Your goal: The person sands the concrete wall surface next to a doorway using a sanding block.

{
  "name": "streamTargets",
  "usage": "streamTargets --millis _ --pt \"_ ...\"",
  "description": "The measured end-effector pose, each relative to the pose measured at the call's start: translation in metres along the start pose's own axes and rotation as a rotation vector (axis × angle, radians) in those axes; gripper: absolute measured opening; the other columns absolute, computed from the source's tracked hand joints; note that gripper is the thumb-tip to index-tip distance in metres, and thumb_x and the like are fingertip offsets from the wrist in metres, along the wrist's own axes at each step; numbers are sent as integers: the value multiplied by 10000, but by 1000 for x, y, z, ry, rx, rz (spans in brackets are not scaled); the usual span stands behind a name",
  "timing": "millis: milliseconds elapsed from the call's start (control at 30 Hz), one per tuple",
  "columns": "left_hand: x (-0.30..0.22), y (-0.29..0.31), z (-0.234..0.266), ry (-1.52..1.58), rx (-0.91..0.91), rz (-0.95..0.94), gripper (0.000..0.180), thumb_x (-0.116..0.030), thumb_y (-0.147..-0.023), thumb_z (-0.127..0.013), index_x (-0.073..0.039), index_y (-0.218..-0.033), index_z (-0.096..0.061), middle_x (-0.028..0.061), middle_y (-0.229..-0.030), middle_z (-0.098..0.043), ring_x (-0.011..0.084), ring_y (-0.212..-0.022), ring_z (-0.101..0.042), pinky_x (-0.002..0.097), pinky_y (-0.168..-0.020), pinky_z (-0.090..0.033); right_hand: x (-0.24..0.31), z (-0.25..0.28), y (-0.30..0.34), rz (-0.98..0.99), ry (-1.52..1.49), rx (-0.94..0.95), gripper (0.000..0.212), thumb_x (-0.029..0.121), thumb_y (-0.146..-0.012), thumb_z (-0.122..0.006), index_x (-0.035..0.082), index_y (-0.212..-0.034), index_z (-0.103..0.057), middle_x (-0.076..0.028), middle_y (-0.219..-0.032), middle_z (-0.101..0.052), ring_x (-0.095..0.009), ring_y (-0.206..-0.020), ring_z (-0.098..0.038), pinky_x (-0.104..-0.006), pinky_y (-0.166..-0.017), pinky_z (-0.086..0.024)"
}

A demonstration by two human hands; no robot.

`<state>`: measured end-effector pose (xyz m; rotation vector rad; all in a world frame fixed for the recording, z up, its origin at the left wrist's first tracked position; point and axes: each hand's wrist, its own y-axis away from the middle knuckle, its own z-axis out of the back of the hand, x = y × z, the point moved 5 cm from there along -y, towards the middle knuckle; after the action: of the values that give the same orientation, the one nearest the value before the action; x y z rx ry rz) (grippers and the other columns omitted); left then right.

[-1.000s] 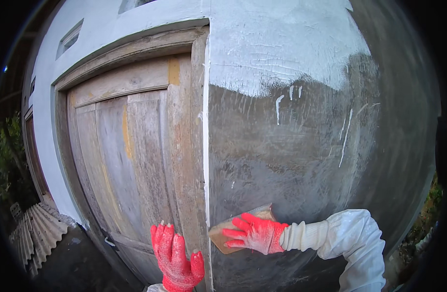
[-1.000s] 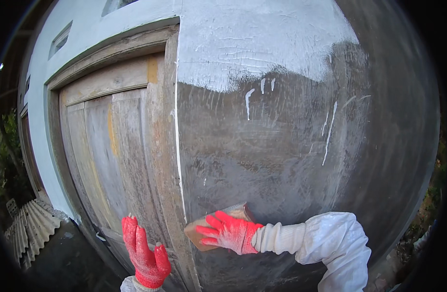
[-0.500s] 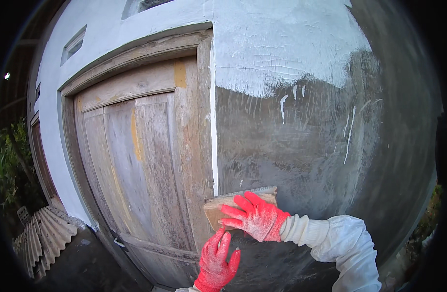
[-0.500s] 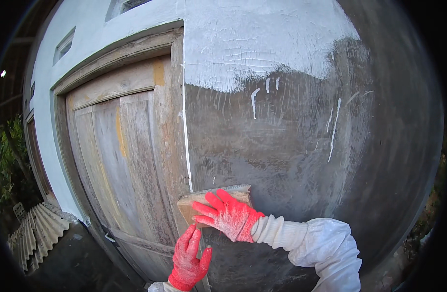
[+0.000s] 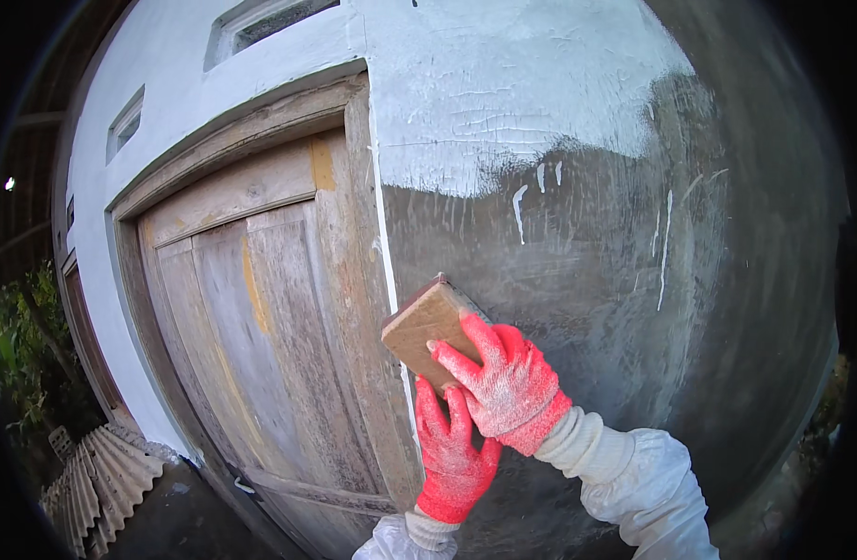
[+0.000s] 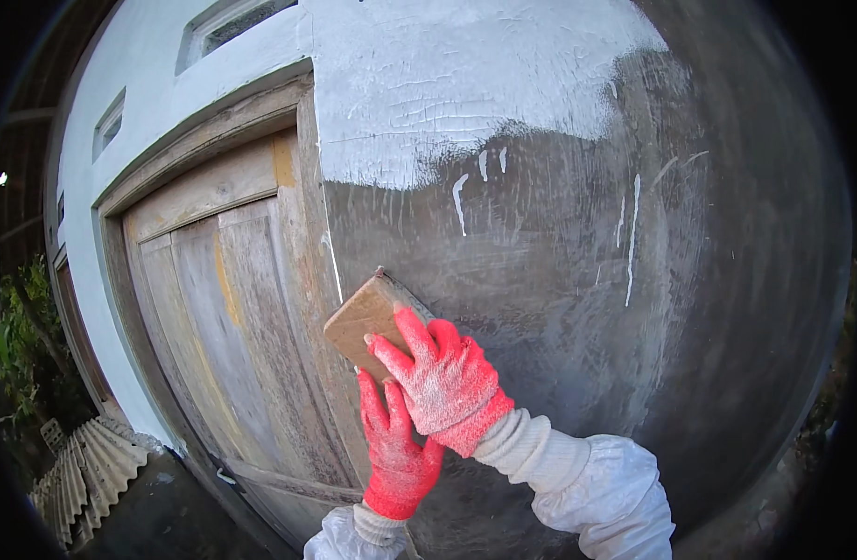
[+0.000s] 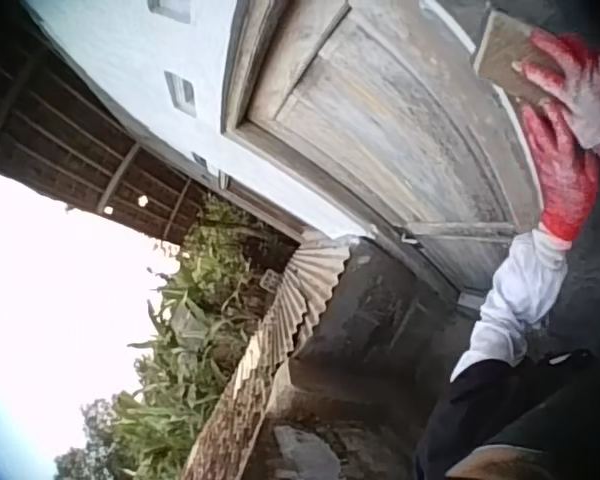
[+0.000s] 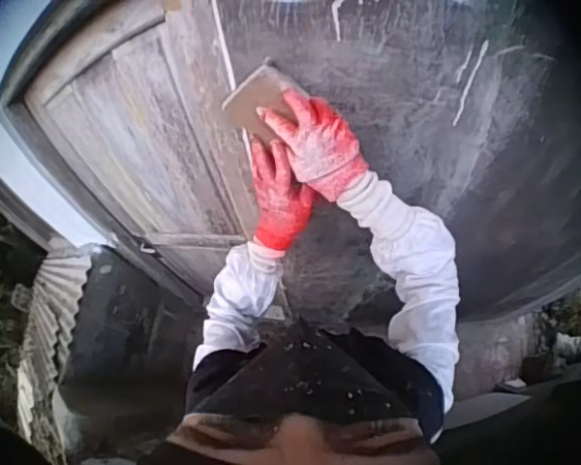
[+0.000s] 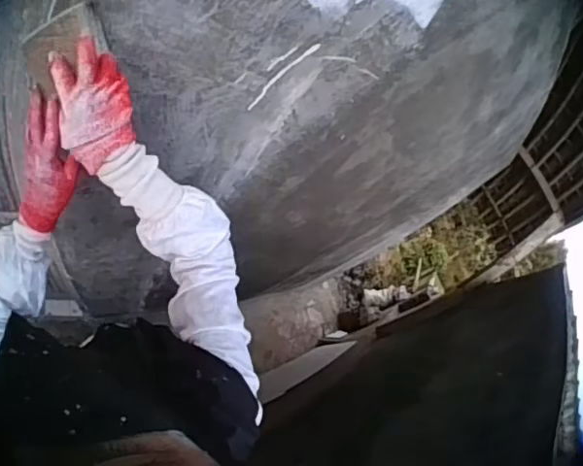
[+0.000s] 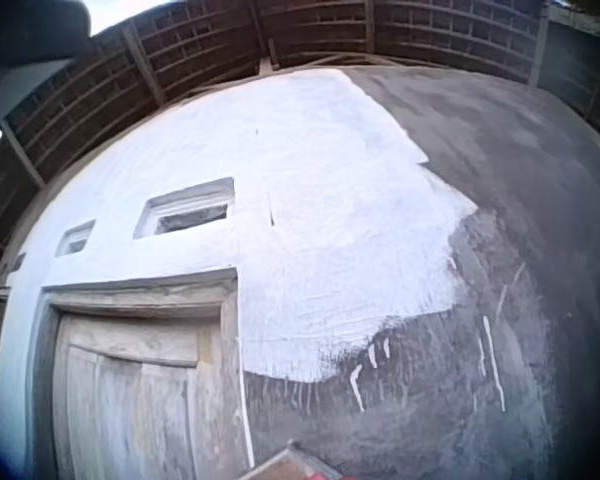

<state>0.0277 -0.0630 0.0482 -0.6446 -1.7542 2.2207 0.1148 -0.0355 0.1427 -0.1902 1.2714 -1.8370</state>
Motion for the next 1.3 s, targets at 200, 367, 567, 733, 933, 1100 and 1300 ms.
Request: streamTargets --millis 200,367,567,733,933,1100,1300 --pt "7 -43 -40 -328 -247 80 840 -273 -821 -783 -33 -1504 -357 397 -1576 -228 588 -1339 -380 613 -1081 -380 -18 8 7 -55 -120 30 560 190 -833 -728 110 -1375 -609 -222 -1414 -510 -402 -1151 -596 -447 -930 -546" --pt "-16 -175 13 -331 -328 -131 732 -343 -859 -747 -123 -1501 -472 281 -1620 -270 505 -1292 -448 550 -1078 -407 -49 49 32 -23 -287 -234 569 128 -817 -763 44 -1353 -589 -215 -1387 -534 -432 -1187 -579 -474 -966 -526" --pt "-2 -208 16 -332 -328 -173 732 -359 -826 -769 -147 -1481 -519 256 -1601 -334 469 -1304 -473 535 -1106 -391 -101 61 79 -69 49 -352 641 127 -749 -804 104 -1361 -615 -199 -1423 -523 -436 -1231 -557 -492 -1025 -485" --pt "21 -25 -6 -365 -138 -199 799 -330 -806 -763 -118 -1510 -451 300 -1608 -295 540 -1347 -414 581 -1099 -385 -147 76 104 -231 210 -508 656 79 -747 -801 117 -1378 -623 -217 -1456 -497 -443 -1317 -489 -501 -1095 -432" --pt "15 -160 29 -386 -282 -176 750 -330 -833 -775 -113 -1491 -489 230 -1615 -331 478 -1327 -462 518 -1094 -409 -199 115 58 -127 364 -612 609 70 -805 -759 112 -1395 -614 -179 -1459 -523 -396 -1311 -504 -449 -1081 -450" --pt "21 -186 40 -378 -349 -209 743 -343 -821 -794 -105 -1466 -513 234 -1586 -373 460 -1298 -501 515 -1070 -433 -221 105 50 -194 402 -680 521 92 -851 -730 76 -1362 -629 -173 -1437 -549 -386 -1307 -514 -444 -1088 -447" --pt "34 26 -2 -368 -28 -240 936 -351 -728 -835 -106 -1521 -402 350 -1550 -350 496 -1328 -471 609 -1070 -376 -218 111 52 -192 465 -705 516 67 -850 -709 69 -1359 -627 -156 -1437 -562 -372 -1307 -525 -439 -1096 -439"
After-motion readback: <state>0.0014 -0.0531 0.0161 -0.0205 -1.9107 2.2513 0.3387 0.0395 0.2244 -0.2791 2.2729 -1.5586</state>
